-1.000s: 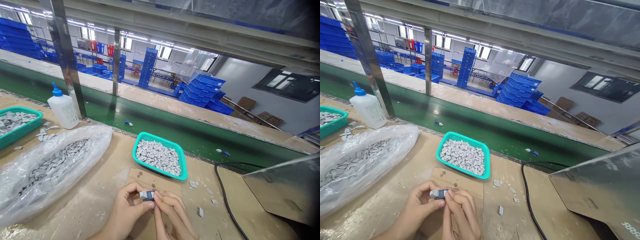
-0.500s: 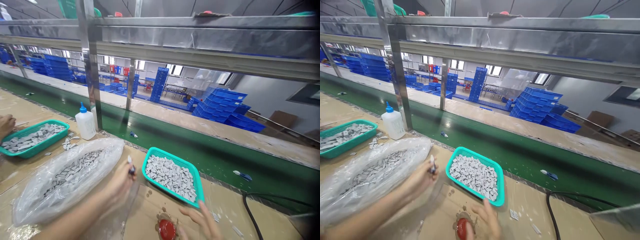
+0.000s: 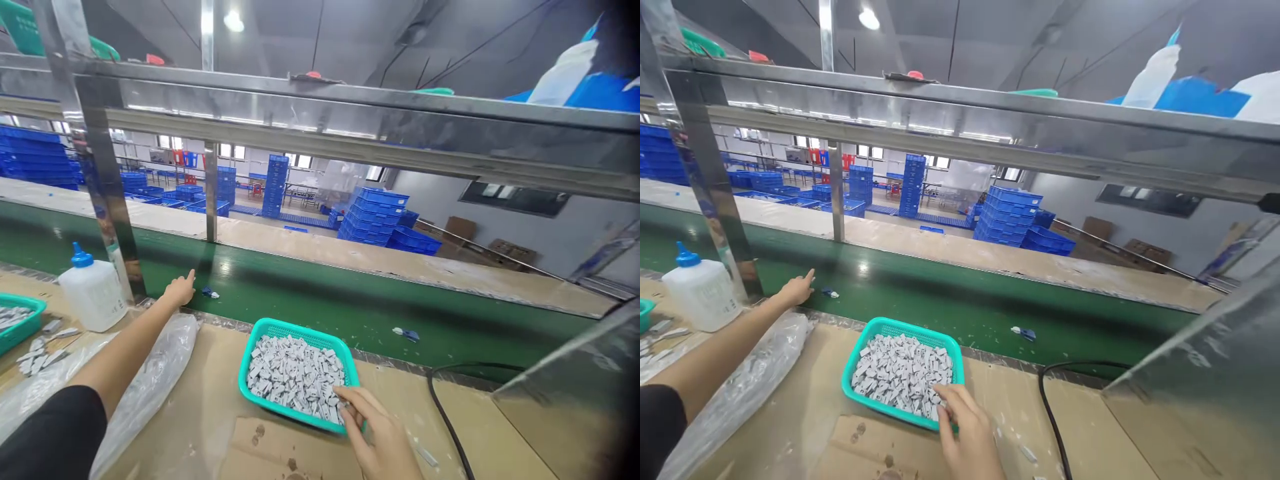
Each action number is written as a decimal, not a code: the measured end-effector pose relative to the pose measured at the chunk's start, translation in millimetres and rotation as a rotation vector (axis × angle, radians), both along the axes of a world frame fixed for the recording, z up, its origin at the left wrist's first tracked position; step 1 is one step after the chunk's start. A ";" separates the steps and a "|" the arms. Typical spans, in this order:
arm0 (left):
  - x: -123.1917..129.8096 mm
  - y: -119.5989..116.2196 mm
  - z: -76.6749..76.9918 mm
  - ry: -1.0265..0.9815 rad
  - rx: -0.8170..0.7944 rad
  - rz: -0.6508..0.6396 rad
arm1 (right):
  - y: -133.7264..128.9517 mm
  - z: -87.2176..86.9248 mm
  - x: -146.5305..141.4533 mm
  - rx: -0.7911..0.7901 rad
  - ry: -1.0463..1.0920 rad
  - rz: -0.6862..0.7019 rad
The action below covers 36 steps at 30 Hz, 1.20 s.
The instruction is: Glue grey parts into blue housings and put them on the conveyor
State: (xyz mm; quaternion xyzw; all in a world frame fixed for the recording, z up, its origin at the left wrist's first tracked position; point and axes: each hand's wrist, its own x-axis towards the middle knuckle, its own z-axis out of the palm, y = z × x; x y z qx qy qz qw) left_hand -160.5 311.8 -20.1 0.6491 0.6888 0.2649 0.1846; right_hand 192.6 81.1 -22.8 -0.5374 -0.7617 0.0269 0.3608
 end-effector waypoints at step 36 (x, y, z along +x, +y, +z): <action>140.8 -275.9 -16.8 -1.092 -0.415 -0.421 | -81.9 -10.4 -62.3 0.078 0.262 0.164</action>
